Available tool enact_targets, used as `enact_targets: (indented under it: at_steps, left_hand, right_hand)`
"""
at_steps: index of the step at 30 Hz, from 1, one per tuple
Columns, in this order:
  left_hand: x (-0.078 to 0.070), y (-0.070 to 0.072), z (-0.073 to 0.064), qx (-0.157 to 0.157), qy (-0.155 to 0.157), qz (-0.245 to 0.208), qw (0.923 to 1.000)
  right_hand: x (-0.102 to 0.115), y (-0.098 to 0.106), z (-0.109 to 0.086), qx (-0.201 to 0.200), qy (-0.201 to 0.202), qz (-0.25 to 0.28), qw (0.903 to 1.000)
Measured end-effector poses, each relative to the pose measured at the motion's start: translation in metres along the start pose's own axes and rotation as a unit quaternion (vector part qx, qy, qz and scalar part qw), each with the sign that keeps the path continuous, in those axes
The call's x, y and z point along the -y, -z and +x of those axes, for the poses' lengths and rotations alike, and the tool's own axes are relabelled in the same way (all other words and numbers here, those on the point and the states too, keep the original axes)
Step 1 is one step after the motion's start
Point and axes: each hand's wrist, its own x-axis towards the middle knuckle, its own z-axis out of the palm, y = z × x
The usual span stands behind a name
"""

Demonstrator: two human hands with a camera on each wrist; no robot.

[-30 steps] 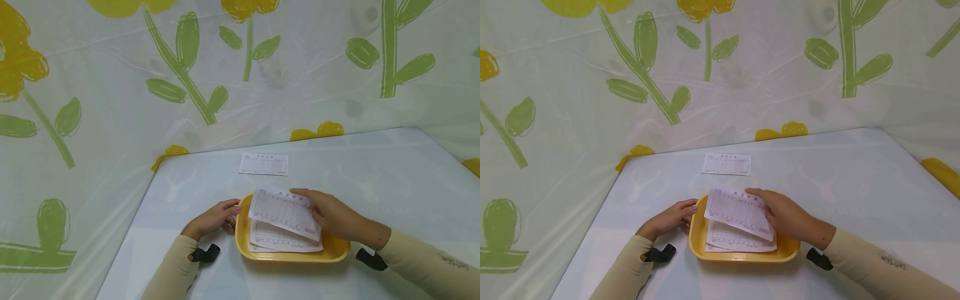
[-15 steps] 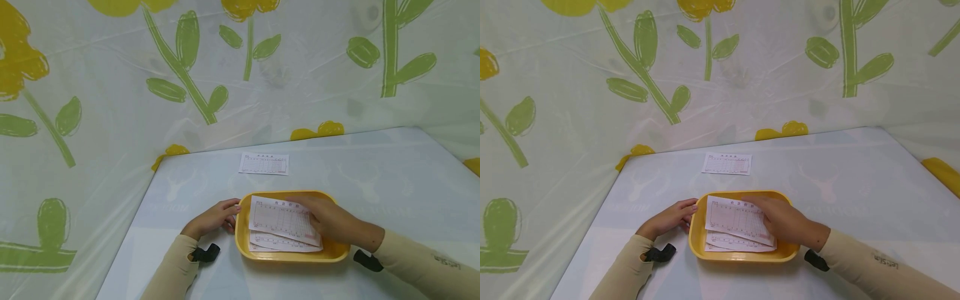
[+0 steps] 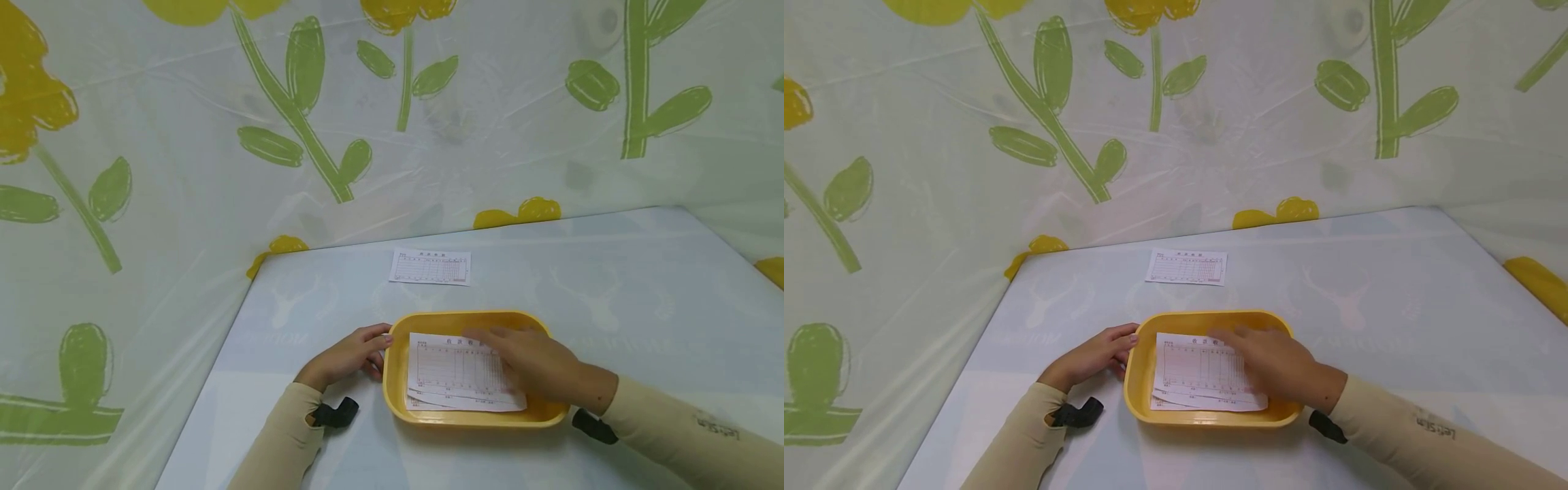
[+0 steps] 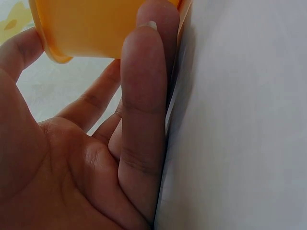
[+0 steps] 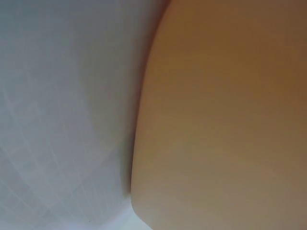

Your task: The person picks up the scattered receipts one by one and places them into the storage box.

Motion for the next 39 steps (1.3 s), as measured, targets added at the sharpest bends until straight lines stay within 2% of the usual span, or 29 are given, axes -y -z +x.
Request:
enact_targets:
  at_steps: [6, 15, 23, 29, 34, 39]
  left_hand:
    - [0.001, 0.0, 0.0, 0.002, -0.001, 0.0, 1.0]
    - [0.001, 0.0, 0.001, 0.005, -0.006, -0.003, 1.0]
    - [0.004, 0.001, 0.002, 0.008, -0.013, -0.025, 0.9996]
    - [0.004, 0.001, 0.001, 0.011, -0.01, -0.022, 0.9996]
    - [0.002, 0.002, -0.001, 0.007, -0.011, -0.018, 0.9997]
    - [0.003, 0.002, 0.0, 0.006, -0.009, -0.018, 0.9998]
  right_hand:
    - [0.0, -0.002, -0.001, 0.013, 0.011, -0.026, 0.9995]
    - [0.0, -0.006, -0.002, 0.007, 0.026, -0.085, 0.9961]
    - [0.002, -0.009, -0.002, -0.002, 0.041, -0.169, 0.9848]
    - [0.001, -0.01, -0.004, -0.007, 0.076, -0.195, 0.9779]
    - [0.002, -0.005, -0.002, 0.005, 0.106, -0.215, 0.9708]
    - [0.004, 0.006, 0.002, 0.023, 0.107, -0.233, 0.9663]
